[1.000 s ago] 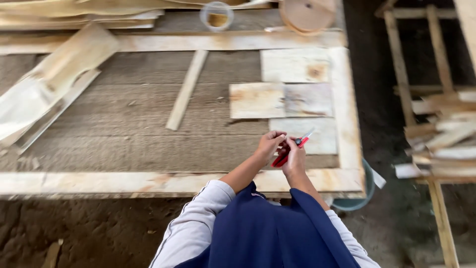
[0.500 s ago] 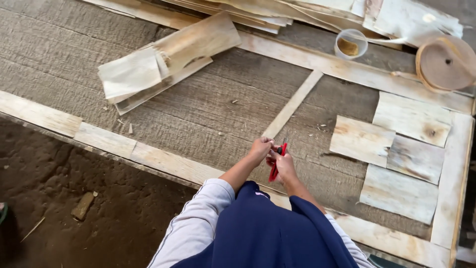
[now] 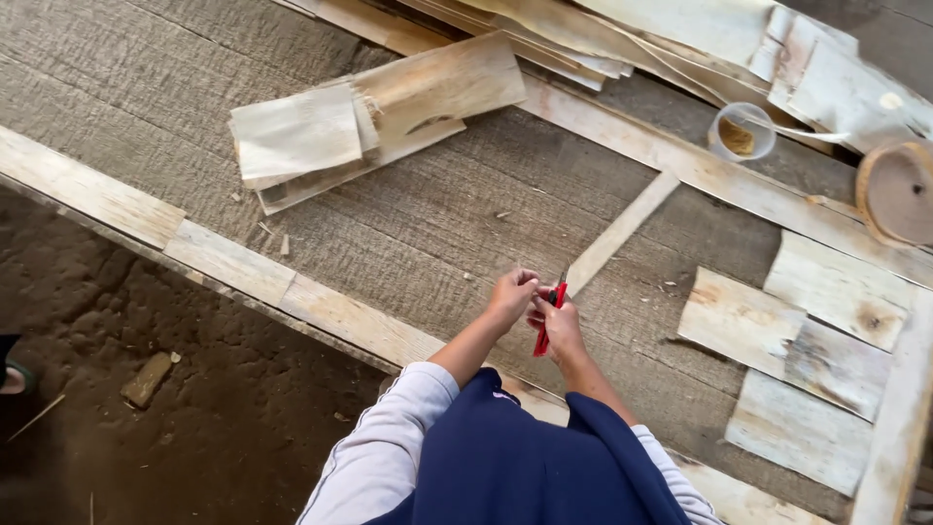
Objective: The person uses a red utility knife to cut thin wooden planks on a workbench. They repeatedly position, score, and trim the planks into smaller rectangular pieces, stacking the cut pieces on the table.
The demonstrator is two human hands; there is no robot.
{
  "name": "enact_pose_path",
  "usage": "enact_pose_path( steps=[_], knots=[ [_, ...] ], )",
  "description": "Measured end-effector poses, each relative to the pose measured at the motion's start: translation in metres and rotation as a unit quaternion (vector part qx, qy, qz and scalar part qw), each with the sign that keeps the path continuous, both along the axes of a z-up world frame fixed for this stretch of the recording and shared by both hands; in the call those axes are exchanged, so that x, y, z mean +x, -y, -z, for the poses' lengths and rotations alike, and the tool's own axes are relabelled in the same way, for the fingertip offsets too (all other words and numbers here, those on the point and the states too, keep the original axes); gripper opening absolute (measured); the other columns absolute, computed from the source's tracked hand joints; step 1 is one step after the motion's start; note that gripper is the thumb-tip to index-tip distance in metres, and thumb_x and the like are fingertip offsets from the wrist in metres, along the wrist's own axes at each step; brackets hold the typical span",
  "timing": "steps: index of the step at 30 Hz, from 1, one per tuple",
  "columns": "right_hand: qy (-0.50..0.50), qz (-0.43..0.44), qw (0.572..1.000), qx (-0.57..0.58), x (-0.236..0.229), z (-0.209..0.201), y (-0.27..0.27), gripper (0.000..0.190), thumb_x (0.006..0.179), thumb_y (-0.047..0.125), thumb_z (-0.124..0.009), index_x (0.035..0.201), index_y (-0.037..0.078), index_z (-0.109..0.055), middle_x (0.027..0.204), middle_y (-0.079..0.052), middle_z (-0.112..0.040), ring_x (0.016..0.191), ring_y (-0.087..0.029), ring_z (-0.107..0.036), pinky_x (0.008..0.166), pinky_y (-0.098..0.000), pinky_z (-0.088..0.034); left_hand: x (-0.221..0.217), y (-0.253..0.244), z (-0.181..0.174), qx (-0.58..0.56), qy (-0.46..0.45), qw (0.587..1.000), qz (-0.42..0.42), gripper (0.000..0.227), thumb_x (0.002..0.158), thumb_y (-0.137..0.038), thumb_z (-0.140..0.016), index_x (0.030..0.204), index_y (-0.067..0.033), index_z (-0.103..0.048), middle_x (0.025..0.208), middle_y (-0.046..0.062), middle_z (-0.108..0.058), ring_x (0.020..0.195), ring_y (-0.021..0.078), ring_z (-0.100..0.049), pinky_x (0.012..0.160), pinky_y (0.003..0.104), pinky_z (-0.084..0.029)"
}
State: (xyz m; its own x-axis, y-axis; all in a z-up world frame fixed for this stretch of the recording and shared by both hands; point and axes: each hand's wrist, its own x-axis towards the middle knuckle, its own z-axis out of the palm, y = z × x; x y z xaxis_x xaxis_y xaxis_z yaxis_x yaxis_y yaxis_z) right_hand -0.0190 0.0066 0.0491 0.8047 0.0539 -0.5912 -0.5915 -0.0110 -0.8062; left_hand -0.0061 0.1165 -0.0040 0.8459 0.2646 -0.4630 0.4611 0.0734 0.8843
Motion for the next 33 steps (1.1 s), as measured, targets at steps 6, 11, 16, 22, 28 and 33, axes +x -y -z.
enact_pose_path(
  steps=[6,11,16,22,28,33],
  knots=[
    [0.021,0.002,1.000,0.004,0.018,0.011,-0.090,0.027,0.089,0.012,-0.075,0.113,0.005,-0.064,0.083,-0.004,-0.064,0.048,-0.009,-0.053,0.055,-0.0320,-0.063,0.028,-0.131,-0.014,-0.007,0.065,0.986,-0.156,0.033,0.097,-0.016,-0.059,0.124,0.0014,-0.068,0.107,0.021,-0.071,0.100,0.0250,-0.065,0.087,0.040,-0.053],
    [0.067,-0.048,0.997,0.006,0.043,-0.003,-0.205,0.025,0.089,0.007,-0.070,0.113,0.004,-0.065,0.089,-0.008,-0.066,0.046,-0.008,-0.054,0.055,-0.0291,-0.064,0.053,-0.252,-0.004,-0.133,0.001,0.958,-0.252,0.033,0.100,-0.025,-0.055,0.126,-0.0056,-0.061,0.094,0.003,-0.066,0.072,0.0111,-0.064,0.057,0.023,-0.056],
    [0.098,-0.089,0.991,-0.005,0.074,-0.007,-0.290,0.023,0.089,0.006,-0.069,0.112,0.006,-0.064,0.091,-0.009,-0.069,0.047,-0.008,-0.055,0.057,-0.0285,-0.064,0.055,-0.311,-0.004,-0.167,-0.028,0.944,-0.282,0.032,0.101,-0.029,-0.054,0.124,-0.0079,-0.062,0.094,0.002,-0.069,0.073,0.0097,-0.064,0.055,0.021,-0.057],
    [0.119,-0.122,0.984,-0.046,0.120,-0.012,-0.375,0.026,0.090,0.012,-0.073,0.113,0.005,-0.064,0.091,-0.009,-0.068,0.047,-0.011,-0.060,0.056,-0.0283,-0.064,0.058,-0.358,0.005,-0.214,-0.064,0.915,-0.337,0.025,0.099,-0.034,-0.052,0.116,-0.0171,-0.061,0.088,-0.001,-0.067,0.070,0.0106,-0.065,0.057,0.025,-0.058],
    [0.132,-0.117,0.977,-0.122,0.144,-0.007,-0.418,0.031,0.083,0.022,-0.083,0.106,0.009,-0.065,0.084,-0.008,-0.069,0.043,-0.017,-0.063,0.045,-0.0276,-0.061,0.055,-0.374,0.023,0.015,-0.003,0.914,-0.406,0.028,0.098,-0.040,-0.061,0.080,-0.0184,-0.065,0.071,0.003,-0.061,0.071,0.0147,-0.059,0.068,0.027,-0.050],
    [0.106,-0.001,0.994,-0.018,0.137,-0.031,-0.418,0.026,0.082,0.001,-0.074,0.107,-0.001,-0.067,0.076,-0.003,-0.060,0.045,-0.008,-0.056,0.043,-0.0233,-0.056,0.060,-0.372,-0.037,0.343,0.226,0.871,-0.271,0.020,0.084,-0.008,-0.066,0.100,-0.0199,-0.067,0.085,0.003,-0.060,0.084,0.0268,-0.060,0.083,0.039,-0.047]
  ],
)
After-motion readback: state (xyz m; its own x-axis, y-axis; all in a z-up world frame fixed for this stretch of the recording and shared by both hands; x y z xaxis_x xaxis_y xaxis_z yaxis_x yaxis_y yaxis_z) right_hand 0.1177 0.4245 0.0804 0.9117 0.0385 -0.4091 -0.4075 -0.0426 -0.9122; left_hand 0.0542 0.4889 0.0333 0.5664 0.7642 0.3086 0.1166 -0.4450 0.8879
